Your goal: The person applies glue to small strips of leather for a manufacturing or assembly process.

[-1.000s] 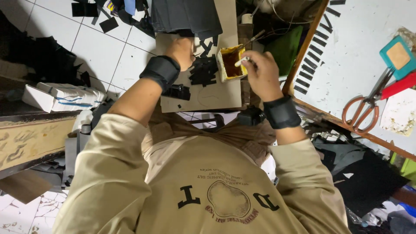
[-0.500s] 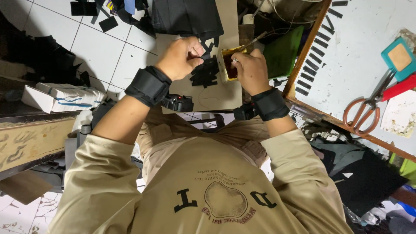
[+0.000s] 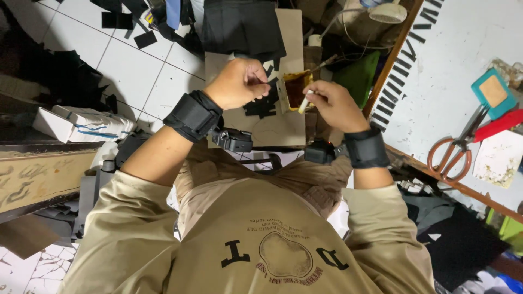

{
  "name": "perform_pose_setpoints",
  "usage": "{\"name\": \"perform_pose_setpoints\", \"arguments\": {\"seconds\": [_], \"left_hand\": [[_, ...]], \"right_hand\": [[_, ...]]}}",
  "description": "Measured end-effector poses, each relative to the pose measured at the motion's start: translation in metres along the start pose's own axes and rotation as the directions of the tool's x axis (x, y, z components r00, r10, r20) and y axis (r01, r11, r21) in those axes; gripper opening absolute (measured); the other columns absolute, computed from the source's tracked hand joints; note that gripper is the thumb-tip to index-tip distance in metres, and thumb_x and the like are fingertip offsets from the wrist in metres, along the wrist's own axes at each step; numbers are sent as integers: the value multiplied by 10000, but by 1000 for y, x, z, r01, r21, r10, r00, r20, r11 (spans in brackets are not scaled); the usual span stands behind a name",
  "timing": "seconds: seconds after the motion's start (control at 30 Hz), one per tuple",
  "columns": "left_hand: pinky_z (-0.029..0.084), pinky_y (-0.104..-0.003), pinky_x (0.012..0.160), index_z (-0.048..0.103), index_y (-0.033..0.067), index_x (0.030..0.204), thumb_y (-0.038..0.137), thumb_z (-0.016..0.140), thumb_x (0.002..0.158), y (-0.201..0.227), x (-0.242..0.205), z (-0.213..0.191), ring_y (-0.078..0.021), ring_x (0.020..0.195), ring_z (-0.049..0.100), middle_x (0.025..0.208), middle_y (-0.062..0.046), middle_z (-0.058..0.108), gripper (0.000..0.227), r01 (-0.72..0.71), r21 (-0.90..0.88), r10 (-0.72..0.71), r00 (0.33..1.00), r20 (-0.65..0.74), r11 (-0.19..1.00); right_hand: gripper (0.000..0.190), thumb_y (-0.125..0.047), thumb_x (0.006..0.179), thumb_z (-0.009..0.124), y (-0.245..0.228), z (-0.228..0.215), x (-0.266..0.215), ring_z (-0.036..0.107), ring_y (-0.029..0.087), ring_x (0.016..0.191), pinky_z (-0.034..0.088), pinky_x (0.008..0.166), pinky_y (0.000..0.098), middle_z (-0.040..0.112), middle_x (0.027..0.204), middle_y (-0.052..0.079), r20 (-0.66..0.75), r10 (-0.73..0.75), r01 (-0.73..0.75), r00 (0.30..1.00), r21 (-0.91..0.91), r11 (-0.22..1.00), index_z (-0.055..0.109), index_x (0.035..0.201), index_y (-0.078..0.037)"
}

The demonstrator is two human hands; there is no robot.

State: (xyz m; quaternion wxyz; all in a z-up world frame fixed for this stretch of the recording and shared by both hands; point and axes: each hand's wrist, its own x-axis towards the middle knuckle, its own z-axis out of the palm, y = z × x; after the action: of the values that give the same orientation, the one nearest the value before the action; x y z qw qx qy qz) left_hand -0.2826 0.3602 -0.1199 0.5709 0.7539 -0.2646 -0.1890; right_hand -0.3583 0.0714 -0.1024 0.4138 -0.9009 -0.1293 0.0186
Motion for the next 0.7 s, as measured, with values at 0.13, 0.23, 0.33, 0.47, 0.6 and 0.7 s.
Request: {"name": "perform_pose_setpoints", "arguments": {"seconds": [0.13, 0.23, 0.33, 0.47, 0.6, 0.7], "left_hand": [[617, -253, 673, 688, -36, 973, 34, 729, 937, 18, -1, -4, -117, 740, 740, 860, -88, 763, 89, 44, -145, -38, 998, 48, 988], [622, -250, 696, 715, -30, 1013, 37, 720, 946, 36, -3, -9, -112, 753, 742, 880, -86, 772, 95, 13, -158, -3, 998, 63, 987], [623, -248, 719, 731, -27, 1045, 38, 707, 955, 53, -9, -15, -112, 773, 745, 898, -87, 778, 113, -13, -164, 24, 998, 66, 986], [631, -248, 765, 740, -26, 1078, 33, 686, 962, 67, -19, -26, -115, 809, 753, 917, -85, 779, 140, -41, -190, 53, 997, 54, 981], [633, -250, 784, 739, -28, 1094, 29, 686, 960, 79, -32, -35, -116, 828, 756, 927, -80, 772, 155, -58, -202, 67, 997, 40, 978], [633, -246, 799, 736, -27, 1106, 31, 688, 961, 86, -39, -40, -108, 846, 758, 941, -71, 770, 163, -53, -215, 66, 996, 52, 975]], "right_hand": [[131, -86, 1065, 636, -37, -27, -9, 625, 93, 926, 498, 845, 249, 701, 1023, 21, -22, -27, 32, 999, 246, 969, 663, 1177, -25], [141, -77, 1101, 630, -70, -41, -16, 604, 72, 968, 480, 883, 232, 689, 1062, -7, -171, -63, 116, 983, 316, 942, 650, 1227, -18], [141, -84, 1124, 636, -103, -47, -20, 585, 80, 972, 470, 887, 235, 680, 1086, 3, -279, -133, 209, 951, 266, 941, 647, 1247, -17], [133, -89, 1118, 671, -132, -43, -17, 552, 133, 922, 466, 841, 265, 674, 1055, 53, -315, -309, 320, 897, -20, 947, 681, 1234, -25], [141, -97, 1096, 693, -140, -35, -13, 562, 152, 894, 475, 809, 281, 649, 1012, 64, -304, -353, 350, 885, -69, 934, 697, 1226, -43], [141, -97, 1088, 701, -148, -31, -11, 570, 174, 902, 479, 814, 298, 650, 1012, 56, -299, -384, 378, 873, -79, 922, 704, 1224, -60]]}}
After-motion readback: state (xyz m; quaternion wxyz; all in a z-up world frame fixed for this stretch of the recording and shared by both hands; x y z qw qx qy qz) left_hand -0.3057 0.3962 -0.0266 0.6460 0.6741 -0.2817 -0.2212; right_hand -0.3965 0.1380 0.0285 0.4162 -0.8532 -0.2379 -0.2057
